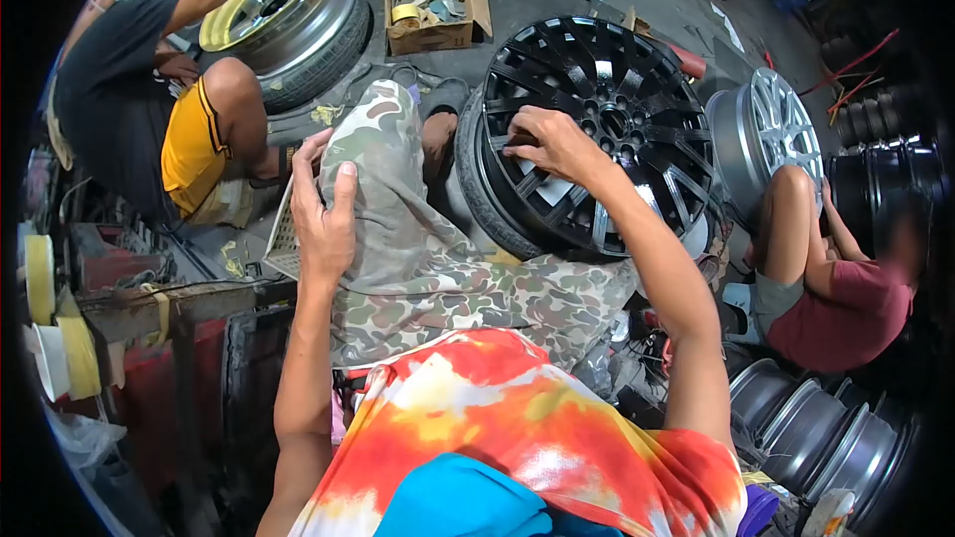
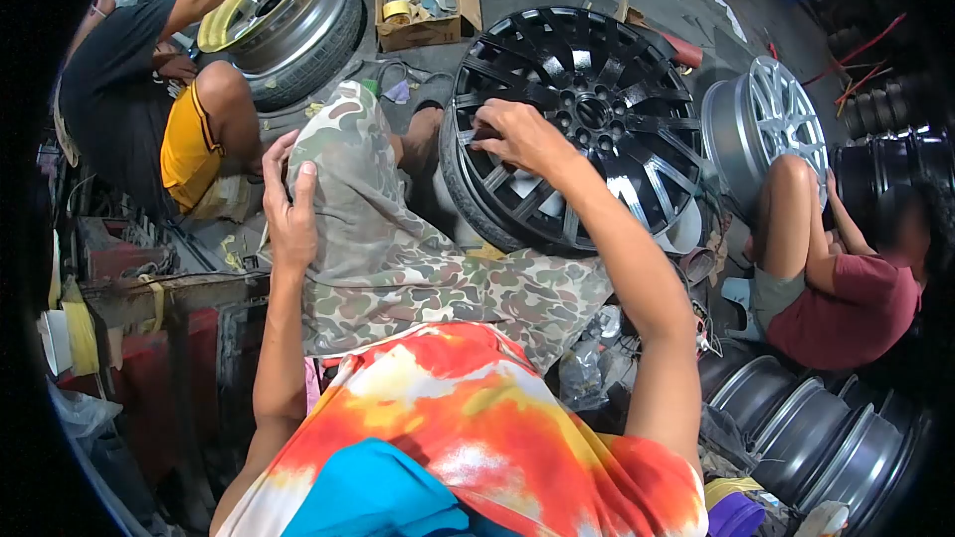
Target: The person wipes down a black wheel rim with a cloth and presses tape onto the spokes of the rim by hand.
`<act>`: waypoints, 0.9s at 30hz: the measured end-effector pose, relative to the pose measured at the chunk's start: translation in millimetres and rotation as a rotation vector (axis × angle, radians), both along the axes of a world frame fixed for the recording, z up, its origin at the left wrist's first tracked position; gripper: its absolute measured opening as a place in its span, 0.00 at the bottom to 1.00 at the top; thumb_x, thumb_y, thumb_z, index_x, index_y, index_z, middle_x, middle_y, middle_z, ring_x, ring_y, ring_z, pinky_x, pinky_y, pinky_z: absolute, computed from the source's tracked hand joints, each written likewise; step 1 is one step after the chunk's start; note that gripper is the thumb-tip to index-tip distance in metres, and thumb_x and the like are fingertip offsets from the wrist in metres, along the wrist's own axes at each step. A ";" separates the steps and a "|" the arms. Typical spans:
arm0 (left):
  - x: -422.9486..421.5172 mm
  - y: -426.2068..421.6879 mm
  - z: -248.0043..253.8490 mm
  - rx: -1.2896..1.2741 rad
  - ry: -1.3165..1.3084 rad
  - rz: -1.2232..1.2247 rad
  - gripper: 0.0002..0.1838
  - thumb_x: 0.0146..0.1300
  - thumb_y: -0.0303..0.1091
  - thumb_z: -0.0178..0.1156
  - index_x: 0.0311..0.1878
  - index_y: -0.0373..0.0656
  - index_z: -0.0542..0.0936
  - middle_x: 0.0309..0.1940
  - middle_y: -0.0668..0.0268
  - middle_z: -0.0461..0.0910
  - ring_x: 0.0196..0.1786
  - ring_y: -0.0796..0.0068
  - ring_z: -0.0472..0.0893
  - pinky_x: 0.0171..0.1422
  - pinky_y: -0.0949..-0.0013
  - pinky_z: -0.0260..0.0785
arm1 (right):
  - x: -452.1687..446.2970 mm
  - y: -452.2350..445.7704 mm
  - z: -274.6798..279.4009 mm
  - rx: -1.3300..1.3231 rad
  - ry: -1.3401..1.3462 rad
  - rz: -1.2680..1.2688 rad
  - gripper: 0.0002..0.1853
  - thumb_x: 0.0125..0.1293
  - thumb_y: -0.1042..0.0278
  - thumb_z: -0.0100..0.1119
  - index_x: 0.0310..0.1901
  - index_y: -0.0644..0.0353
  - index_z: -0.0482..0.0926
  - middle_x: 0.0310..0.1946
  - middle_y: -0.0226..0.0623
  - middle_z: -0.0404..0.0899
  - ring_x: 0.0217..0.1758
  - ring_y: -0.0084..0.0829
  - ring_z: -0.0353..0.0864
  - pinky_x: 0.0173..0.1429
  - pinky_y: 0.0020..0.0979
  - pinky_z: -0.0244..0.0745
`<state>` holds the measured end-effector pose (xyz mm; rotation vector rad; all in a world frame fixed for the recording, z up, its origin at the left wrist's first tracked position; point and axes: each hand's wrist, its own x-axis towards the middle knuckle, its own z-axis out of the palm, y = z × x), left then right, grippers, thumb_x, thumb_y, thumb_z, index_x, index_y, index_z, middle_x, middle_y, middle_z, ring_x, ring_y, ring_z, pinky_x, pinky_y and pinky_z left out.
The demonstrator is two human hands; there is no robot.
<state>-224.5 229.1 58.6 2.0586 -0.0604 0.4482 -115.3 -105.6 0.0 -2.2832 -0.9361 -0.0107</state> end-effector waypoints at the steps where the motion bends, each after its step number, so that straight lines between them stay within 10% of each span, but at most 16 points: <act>1: -0.2 -1.4 -0.7 0.004 0.014 -0.005 0.25 0.79 0.39 0.56 0.71 0.35 0.71 0.65 0.53 0.77 0.68 0.62 0.75 0.77 0.60 0.62 | 0.1 -10.4 4.0 -0.046 0.013 -0.003 0.15 0.61 0.67 0.74 0.42 0.66 0.80 0.40 0.48 0.82 0.47 0.55 0.84 0.52 0.48 0.79; 27: 17.5 5.5 -12.1 -0.019 0.030 0.032 0.25 0.77 0.39 0.57 0.70 0.34 0.73 0.62 0.48 0.79 0.66 0.55 0.78 0.75 0.57 0.65 | -40.8 -30.2 18.6 -0.304 -0.114 -0.043 0.08 0.64 0.66 0.66 0.41 0.59 0.89 0.42 0.36 0.81 0.49 0.43 0.76 0.55 0.42 0.74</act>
